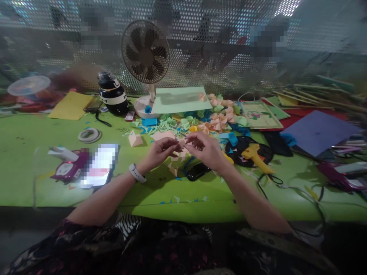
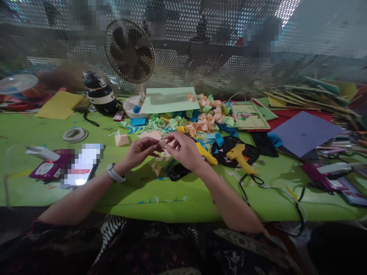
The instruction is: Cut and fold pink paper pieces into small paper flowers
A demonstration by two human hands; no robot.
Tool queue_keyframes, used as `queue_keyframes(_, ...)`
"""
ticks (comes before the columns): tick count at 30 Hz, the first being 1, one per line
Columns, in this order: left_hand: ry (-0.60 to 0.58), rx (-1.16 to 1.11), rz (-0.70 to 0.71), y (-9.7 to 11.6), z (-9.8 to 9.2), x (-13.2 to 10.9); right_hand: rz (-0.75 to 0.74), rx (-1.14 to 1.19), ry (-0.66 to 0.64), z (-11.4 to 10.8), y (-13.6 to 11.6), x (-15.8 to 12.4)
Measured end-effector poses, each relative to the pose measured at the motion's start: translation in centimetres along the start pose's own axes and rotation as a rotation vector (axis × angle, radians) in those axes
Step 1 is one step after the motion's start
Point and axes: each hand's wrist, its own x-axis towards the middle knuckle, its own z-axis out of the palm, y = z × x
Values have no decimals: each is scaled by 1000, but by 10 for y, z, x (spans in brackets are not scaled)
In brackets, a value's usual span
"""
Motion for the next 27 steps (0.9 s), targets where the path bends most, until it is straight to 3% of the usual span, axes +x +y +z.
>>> queue_keyframes(3,13,2,8,-1,-1,1,-56,-49,-5,2,0,0)
queue_keyframes(8,23,-13,19,-2,-1,2,-20,-33,38,6,3,-1)
queue_keyframes(27,16,-44,-29,0,-1,3,-45,59,-2,12,6,-1)
